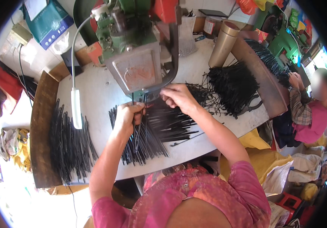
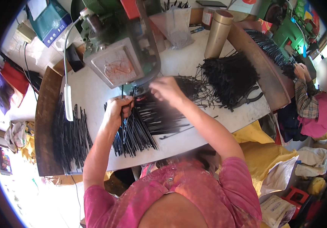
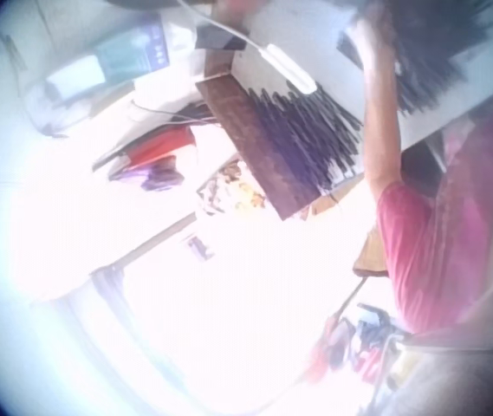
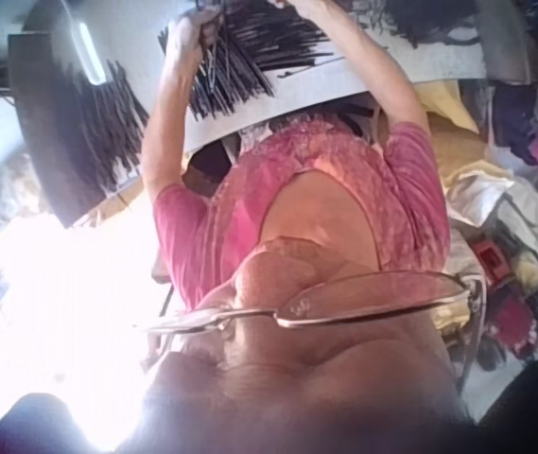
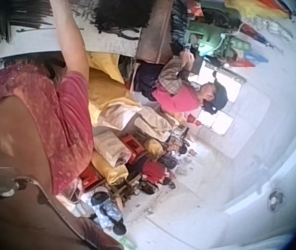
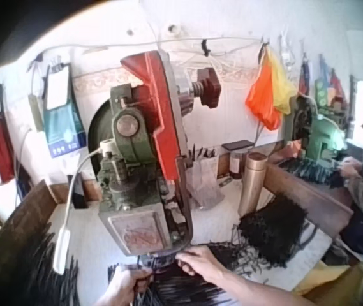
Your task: The person attaches small fasteners to plastic strips using a press machine, cuts the connected wires with pliers, and arranges the strips on the table by hand.
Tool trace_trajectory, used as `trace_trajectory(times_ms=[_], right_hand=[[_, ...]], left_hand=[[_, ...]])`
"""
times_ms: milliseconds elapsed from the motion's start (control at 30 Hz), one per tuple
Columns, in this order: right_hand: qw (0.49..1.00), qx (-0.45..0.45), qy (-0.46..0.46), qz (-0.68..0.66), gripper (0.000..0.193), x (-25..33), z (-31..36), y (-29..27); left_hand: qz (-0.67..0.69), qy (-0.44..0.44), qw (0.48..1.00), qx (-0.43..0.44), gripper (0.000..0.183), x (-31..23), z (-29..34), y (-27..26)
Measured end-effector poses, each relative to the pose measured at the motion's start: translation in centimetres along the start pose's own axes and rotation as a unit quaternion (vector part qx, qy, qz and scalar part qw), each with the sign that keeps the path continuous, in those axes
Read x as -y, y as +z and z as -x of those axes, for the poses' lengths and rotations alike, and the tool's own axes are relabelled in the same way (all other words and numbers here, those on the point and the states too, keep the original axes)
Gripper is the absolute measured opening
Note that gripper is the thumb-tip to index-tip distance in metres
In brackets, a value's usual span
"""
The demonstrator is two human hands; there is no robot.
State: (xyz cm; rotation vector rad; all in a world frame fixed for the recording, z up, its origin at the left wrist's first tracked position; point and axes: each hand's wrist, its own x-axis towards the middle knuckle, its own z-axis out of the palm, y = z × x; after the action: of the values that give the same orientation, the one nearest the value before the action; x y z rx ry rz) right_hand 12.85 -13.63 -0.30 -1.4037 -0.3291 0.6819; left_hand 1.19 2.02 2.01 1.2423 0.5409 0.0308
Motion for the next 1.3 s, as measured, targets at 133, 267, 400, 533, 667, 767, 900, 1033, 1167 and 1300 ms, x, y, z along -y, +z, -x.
trace_trajectory(times_ms=[133, 267, 400, 533, 667, 767, 900, 1033, 1167, 1300], right_hand=[[0.998, -0.047, -0.031, -0.009, 0.013, 1.1, -2.7, -3.1], [0.984, -0.08, -0.142, 0.069, 0.018, 2.9, -5.6, -3.7], [0.918, -0.037, -0.314, 0.239, 0.041, 3.5, -10.8, -4.6], [0.907, -0.064, -0.307, 0.28, 0.047, 2.5, -13.6, -3.5], [0.922, 0.007, -0.31, 0.232, 0.044, 3.5, -12.5, -3.8], [0.945, 0.052, -0.25, 0.203, 0.039, 6.7, -8.6, -3.2], [0.955, 0.041, -0.221, 0.192, 0.034, 6.3, -8.0, -1.9], [0.982, -0.033, -0.128, 0.134, 0.029, 3.5, -7.5, -5.7], [0.991, -0.031, -0.115, 0.065, 0.026, 8.5, -0.1, -7.6], [0.923, -0.001, -0.385, -0.007, 0.018, 14.4, 8.1, -5.6]], left_hand=[[-0.077, 0.023, 0.997, -0.008, 0.011, -0.8, 0.8, -0.9], [-0.27, 0.02, 0.963, -0.013, 0.015, -2.2, 2.7, -5.7], [-0.503, 0.113, 0.848, -0.125, 0.03, -2.9, 4.6, -13.8], [-0.5, 0.111, 0.827, -0.233, 0.029, -8.7, 6.2, -15.6], [-0.501, 0.354, 0.752, -0.243, 0.03, -16.0, 6.2, -12.3], [-0.505, 0.452, 0.709, -0.194, 0.035, -21.2, 3.1, -7.1], [-0.544, 0.549, 0.624, -0.114, 0.035, -24.8, -0.1, -2.0], [-0.602, 0.48, 0.628, -0.115, 0.035, -24.5, -1.6, 1.0], [-0.582, 0.506, 0.629, -0.099, 0.036, -24.2, -3.4, 1.0], [-0.611, 0.469, 0.632, -0.087, 0.033, -25.6, -4.3, -1.2]])
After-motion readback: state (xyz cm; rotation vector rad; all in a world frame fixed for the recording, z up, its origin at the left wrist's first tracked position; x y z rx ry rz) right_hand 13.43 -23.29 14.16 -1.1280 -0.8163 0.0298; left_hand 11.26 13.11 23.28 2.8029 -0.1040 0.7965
